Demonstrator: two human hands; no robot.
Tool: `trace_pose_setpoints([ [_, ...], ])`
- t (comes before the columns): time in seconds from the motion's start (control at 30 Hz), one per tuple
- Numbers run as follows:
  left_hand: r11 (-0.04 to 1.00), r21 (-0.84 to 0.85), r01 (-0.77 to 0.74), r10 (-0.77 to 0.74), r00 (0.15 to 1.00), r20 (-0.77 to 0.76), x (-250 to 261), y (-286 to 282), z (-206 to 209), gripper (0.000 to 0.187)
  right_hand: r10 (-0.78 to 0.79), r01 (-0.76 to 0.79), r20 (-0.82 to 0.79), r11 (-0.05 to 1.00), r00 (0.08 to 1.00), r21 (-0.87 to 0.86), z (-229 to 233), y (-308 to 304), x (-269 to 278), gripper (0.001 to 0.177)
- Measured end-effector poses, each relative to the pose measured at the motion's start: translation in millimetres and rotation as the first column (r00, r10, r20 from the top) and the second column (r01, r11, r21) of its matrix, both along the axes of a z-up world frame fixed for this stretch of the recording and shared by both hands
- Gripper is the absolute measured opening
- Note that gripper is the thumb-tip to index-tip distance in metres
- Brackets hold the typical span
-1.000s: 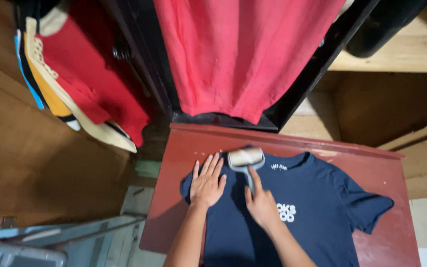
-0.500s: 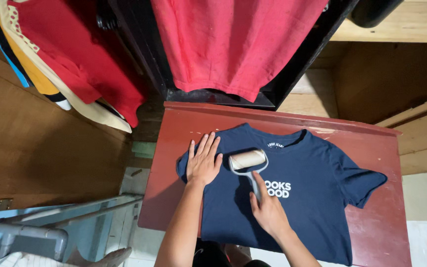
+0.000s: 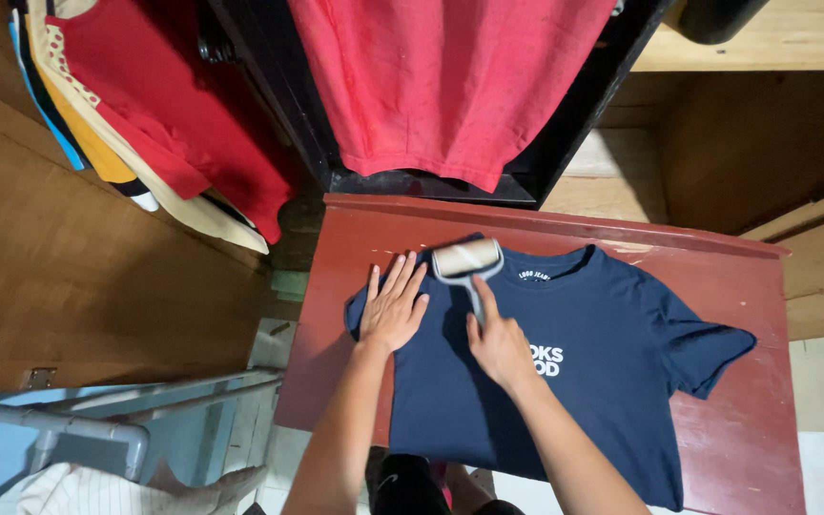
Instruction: The person uses a lint roller to roll over three t-shirts laid on a small table. They roll a red and beige patterned shirt, then a navy blue shirt, and finally a black shirt. After rolling each shirt, the person places it on a hanger and hangs it in a wooden wardrobe.
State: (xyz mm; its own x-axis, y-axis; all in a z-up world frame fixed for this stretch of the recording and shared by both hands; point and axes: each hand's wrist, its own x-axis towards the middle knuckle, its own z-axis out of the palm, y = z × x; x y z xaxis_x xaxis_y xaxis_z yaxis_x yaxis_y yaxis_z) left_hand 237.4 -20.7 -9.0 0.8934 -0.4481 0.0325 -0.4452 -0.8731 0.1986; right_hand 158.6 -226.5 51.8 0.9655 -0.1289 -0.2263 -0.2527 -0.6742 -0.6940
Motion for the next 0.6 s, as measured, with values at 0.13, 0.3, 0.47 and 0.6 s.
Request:
trace_pose_setpoints([
  [0.13, 0.987, 0.12, 0.103, -0.102, 0.995, -0.018, -9.8, 33.7, 12.3, 0.062, -0.029, 0.038, -0.085, 0.993, 0.996, 0.112, 14.0, -5.6, -44.8, 0.067],
  [0.3, 0.935, 0.313, 0.168, -0.158, 0.986, -0.056, -27.7, 82.3, 39.0, 0.076, 0.051, -0.011, -0.152, 0.967, 0.987, 0.256, 38.1, 6.0, -86.8, 0.064],
  [0.47, 0.87, 0.48, 0.112, -0.038, 0.986, -0.162, -38.3, 96.6, 51.1, 0.097, 0.088, -0.038, -0.224, 0.975, 0.971, 0.218, 37.3, 40.4, -72.1, 0.065],
  [0.6, 0.885, 0.463, 0.042, 0.053, 0.98, -0.19, -39.3, 97.5, 45.9, 0.106, 0.093, -0.088, -0.042, 0.99, 0.995, 0.111, 18.9, 63.0, -39.4, 0.066],
])
